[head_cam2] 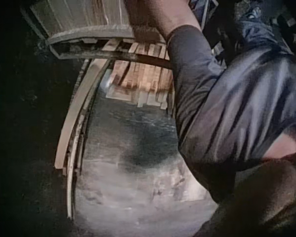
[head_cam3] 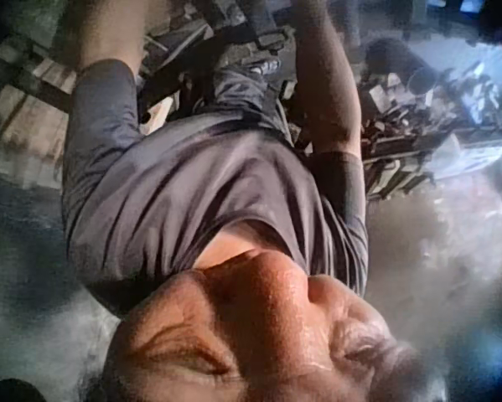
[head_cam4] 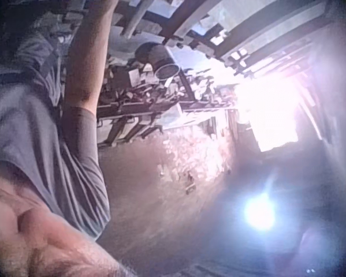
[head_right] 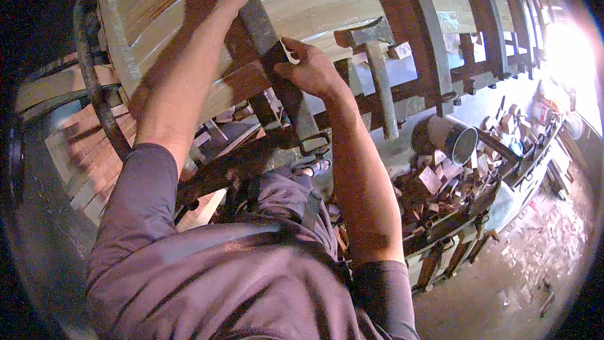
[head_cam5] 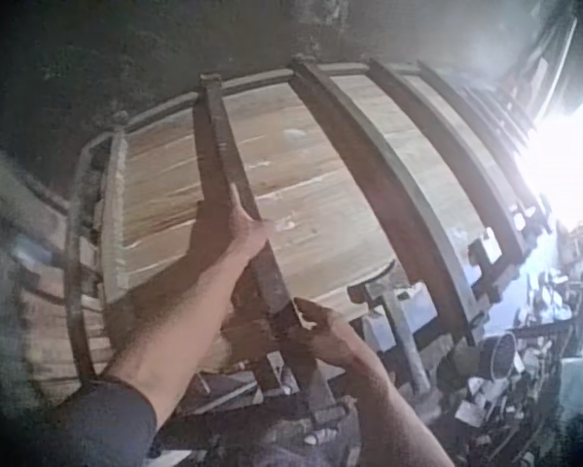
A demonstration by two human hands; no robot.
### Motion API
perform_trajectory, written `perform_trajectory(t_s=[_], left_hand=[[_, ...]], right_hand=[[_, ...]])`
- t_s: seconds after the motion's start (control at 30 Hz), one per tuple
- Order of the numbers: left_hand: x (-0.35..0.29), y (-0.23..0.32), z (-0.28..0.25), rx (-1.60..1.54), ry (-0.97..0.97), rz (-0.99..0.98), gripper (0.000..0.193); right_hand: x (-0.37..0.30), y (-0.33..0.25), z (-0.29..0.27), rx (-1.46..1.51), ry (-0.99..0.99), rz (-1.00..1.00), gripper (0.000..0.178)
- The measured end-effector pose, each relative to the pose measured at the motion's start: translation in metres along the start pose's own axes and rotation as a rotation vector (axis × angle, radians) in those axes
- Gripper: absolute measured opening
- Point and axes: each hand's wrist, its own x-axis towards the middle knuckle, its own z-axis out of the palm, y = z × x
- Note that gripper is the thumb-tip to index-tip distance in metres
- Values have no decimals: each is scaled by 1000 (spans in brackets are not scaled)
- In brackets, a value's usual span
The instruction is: The person picks up wood planks from the floor and places them side-by-side onto a large metal clamping rack, uses a long metal bar to align the planks, and hammers small wood blocks into the rack using a hatchet to secure the assembly.
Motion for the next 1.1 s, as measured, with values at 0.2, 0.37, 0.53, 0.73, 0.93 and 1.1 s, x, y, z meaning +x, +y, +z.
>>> perform_trajectory(t_s=[0.2, 0.37, 0.53, 0.73, 0.93, 1.1], left_hand=[[-14, 13, -6, 156, 15, -33, 109], [-54, 58, -24, 789, 145, 136, 89], [-54, 17, -12, 33, -106, -52, 118], [-71, 58, -22, 395, -83, -70, 106], [-92, 146, -50, 293, -224, -407, 116], [-77, 47, -9, -21, -24, -240, 119]], right_hand=[[-31, 5, 36, -65, 101, -113, 104], [-48, 7, 53, -223, 277, -6, 100], [-56, 11, 90, -467, 581, -22, 86], [-46, 1, 95, -729, 666, 33, 81], [-41, 2, 93, -625, 672, -20, 87], [-46, -7, 97, -554, 606, 40, 90]])
